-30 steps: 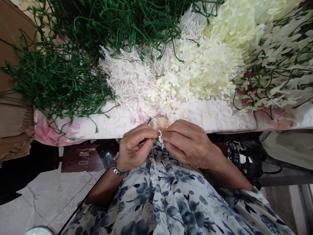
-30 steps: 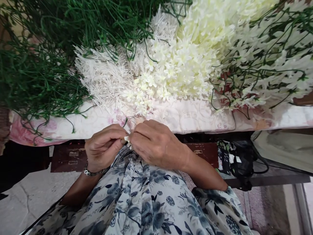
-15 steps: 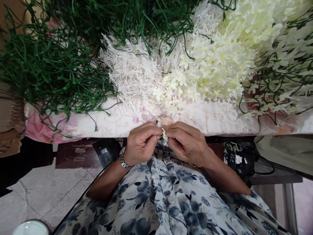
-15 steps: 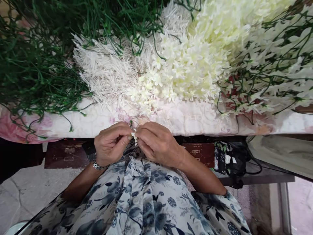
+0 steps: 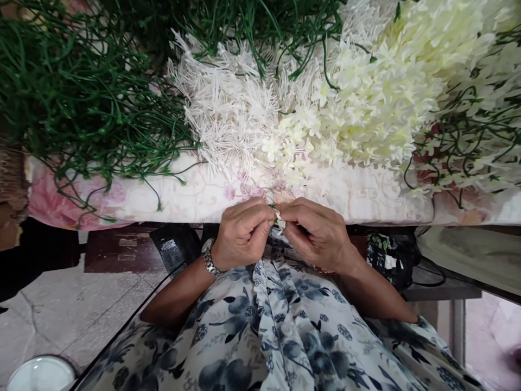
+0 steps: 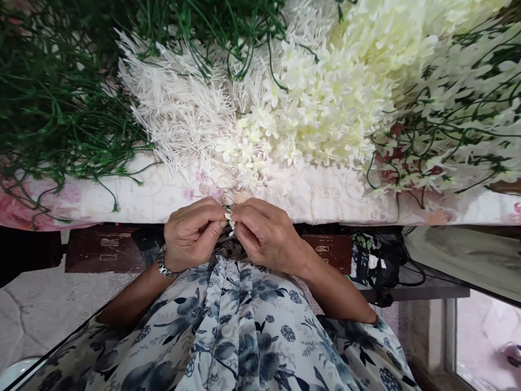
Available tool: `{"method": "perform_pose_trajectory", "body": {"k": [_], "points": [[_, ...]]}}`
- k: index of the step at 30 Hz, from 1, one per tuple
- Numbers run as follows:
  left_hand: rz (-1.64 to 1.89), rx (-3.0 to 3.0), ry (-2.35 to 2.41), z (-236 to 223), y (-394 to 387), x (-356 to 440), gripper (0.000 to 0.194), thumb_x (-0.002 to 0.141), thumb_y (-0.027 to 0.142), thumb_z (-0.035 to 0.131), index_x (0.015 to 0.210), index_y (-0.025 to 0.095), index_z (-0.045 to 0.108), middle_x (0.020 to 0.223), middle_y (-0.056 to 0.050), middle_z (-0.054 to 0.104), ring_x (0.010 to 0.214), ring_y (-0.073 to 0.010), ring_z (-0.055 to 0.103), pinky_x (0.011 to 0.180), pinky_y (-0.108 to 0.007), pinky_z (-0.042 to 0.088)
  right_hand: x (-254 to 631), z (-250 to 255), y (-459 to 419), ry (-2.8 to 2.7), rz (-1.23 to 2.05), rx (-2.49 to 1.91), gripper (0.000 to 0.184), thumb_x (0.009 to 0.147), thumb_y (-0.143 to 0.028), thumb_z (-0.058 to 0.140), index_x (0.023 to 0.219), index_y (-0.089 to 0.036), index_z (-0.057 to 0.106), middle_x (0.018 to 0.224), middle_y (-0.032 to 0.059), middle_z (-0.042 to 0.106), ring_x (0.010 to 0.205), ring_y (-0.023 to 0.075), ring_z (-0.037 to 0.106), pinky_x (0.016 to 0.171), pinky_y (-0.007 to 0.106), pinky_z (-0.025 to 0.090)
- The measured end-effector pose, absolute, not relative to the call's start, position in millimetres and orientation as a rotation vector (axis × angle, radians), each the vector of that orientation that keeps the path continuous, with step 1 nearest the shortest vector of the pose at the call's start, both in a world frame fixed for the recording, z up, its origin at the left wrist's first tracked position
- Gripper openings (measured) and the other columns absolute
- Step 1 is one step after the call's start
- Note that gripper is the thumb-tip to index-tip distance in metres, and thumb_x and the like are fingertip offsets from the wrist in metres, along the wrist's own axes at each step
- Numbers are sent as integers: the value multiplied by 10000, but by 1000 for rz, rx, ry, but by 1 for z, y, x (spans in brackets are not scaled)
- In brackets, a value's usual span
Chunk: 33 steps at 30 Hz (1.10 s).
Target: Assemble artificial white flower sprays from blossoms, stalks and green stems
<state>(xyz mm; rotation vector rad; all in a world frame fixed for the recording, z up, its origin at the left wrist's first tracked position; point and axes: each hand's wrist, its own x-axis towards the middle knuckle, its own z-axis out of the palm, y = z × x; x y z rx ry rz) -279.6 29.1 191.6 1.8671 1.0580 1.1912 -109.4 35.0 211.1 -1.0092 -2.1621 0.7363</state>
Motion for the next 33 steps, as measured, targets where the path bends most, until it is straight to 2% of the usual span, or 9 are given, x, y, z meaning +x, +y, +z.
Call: {"method": "perform_pose_trajectory", "body": {"k": [8, 16, 21, 26, 33], "points": [[1136, 1637, 1011, 200, 31, -284, 90, 805, 100, 536, 762, 167, 576, 673, -6, 558, 626, -103, 502, 591, -237, 422, -104, 222, 36, -2246, 562, -992, 144, 830, -104, 509, 947, -165, 566, 828, 68, 646, 770, 136, 615, 675, 254, 518], [1068, 1255, 960, 201, 32, -292, 44, 789, 185, 611, 752, 168, 629, 701, -20, 576, 649, -115, 517, 594, -246, 418, -99, 238, 43, -2218, 295, -833, 223, 771, -113, 614, 986, -150, 567, 848, 78, 645, 780, 156, 600, 688, 286, 522], [1024, 1206, 961, 200, 30, -288, 64, 779, 221, 631, 747, 166, 638, 677, -13, 581, 618, -109, 515, 577, -236, 414, -102, 240, 45, -2337, 278, -799, 80, 796, -108, 571, 865, -142, 592, 768, 65, 630, 720, 157, 577, 643, 296, 505], [1007, 1268, 960, 202, 29, -287, 50, 799, 201, 601, 777, 168, 631, 680, 0, 573, 613, -94, 498, 571, -216, 399, -102, 236, 44, -2306, 308, -820, 96, 809, -86, 542, 882, -116, 596, 773, 78, 635, 737, 157, 582, 660, 290, 511], [989, 1432, 1044, 205, 29, -282, 80, 817, 124, 514, 760, 163, 555, 655, 32, 477, 589, -70, 418, 555, -196, 338, -102, 229, 46, -2278, 454, -874, 97, 833, -85, 486, 848, -112, 578, 765, 83, 618, 728, 138, 569, 645, 261, 499]]}}
